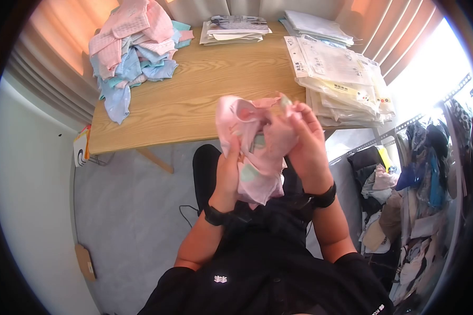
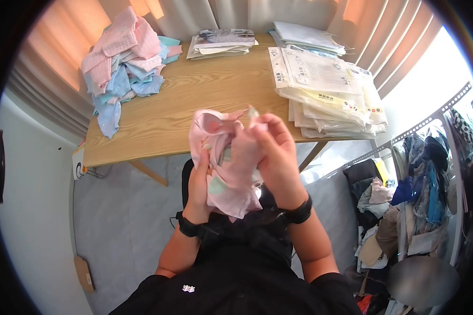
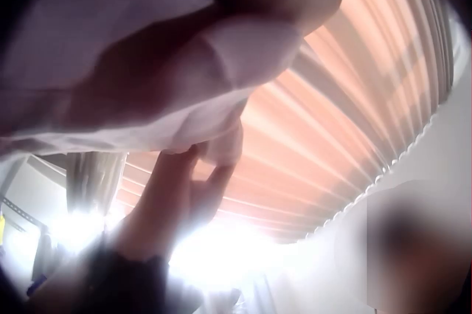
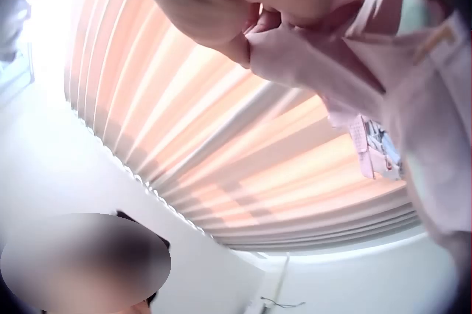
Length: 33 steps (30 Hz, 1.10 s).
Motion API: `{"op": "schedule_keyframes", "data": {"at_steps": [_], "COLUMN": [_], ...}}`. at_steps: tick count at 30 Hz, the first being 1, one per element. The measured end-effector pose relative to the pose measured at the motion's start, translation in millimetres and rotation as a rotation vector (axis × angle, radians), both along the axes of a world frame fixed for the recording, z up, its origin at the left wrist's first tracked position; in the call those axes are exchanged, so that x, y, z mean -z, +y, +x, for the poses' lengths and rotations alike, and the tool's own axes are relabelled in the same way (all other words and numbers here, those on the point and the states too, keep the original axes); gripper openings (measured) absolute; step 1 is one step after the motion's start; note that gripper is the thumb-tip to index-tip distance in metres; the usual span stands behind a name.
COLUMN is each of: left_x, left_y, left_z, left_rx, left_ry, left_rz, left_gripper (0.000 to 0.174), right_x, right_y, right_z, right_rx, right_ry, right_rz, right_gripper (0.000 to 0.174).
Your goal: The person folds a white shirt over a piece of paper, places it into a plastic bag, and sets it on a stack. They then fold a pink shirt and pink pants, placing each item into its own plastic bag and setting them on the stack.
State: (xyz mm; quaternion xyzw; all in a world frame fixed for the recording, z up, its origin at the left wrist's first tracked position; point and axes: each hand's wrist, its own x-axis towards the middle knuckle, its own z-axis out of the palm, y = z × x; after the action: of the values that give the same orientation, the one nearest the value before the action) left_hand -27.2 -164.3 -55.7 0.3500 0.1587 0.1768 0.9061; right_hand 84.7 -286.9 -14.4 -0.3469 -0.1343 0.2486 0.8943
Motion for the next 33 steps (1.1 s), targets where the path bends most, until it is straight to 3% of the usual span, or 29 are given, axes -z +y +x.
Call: {"op": "schedule_keyframes", "data": {"at_steps": [2,6,9,14,15,18,21,24,27,28,33], "left_x": [18.4,15.5,16.7,19.6,20.2,15.6,15.6,22.8,12.5,10.9,6.3], "left_y": [14.5,22.3,25.3,25.7,24.3,18.7,25.0,45.0,61.3,70.7,135.0], "left_z": [-1.9,2.4,3.7,0.4,-0.3,-2.4,-4.8,-2.1,7.0,10.5,48.7], "left_rx": [0.058,0.056,0.062,0.085,0.087,0.095,0.045,-0.012,-0.093,-0.096,-0.224], "left_ry": [-0.051,-0.224,-0.265,-0.123,-0.092,-0.082,-0.149,-0.291,-0.379,-0.398,-0.327], "left_rz": [-0.143,-0.133,-0.089,0.185,0.244,0.384,0.269,0.027,-0.073,-0.094,-0.161], "left_gripper": [0.05,0.05,0.05,0.052,0.052,0.051,0.052,0.049,0.046,0.044,0.041], "right_x": [-3.3,25.4,29.6,48.3,44.7,72.8,79.2,71.7,58.7,61.8,50.3], "right_y": [-5.4,-22.8,-24.8,-7.2,1.2,14.5,12.8,8.5,6.4,2.3,-19.6], "right_z": [5.9,23.9,19.0,-3.9,-14.9,-20.4,-15.7,-14.0,-8.9,-2.4,32.5], "right_rx": [0.079,-0.009,-0.154,-0.309,-0.225,-0.019,0.071,0.105,0.166,0.171,0.234], "right_ry": [0.126,0.125,0.211,-0.174,-0.278,-0.251,-0.193,-0.115,0.06,0.012,0.033], "right_rz": [0.106,0.217,0.087,-0.526,-0.537,-0.383,-0.344,-0.226,-0.086,-0.051,0.064], "right_gripper": [0.023,0.036,0.038,0.061,0.053,0.034,0.025,0.025,0.027,0.028,0.031]}}
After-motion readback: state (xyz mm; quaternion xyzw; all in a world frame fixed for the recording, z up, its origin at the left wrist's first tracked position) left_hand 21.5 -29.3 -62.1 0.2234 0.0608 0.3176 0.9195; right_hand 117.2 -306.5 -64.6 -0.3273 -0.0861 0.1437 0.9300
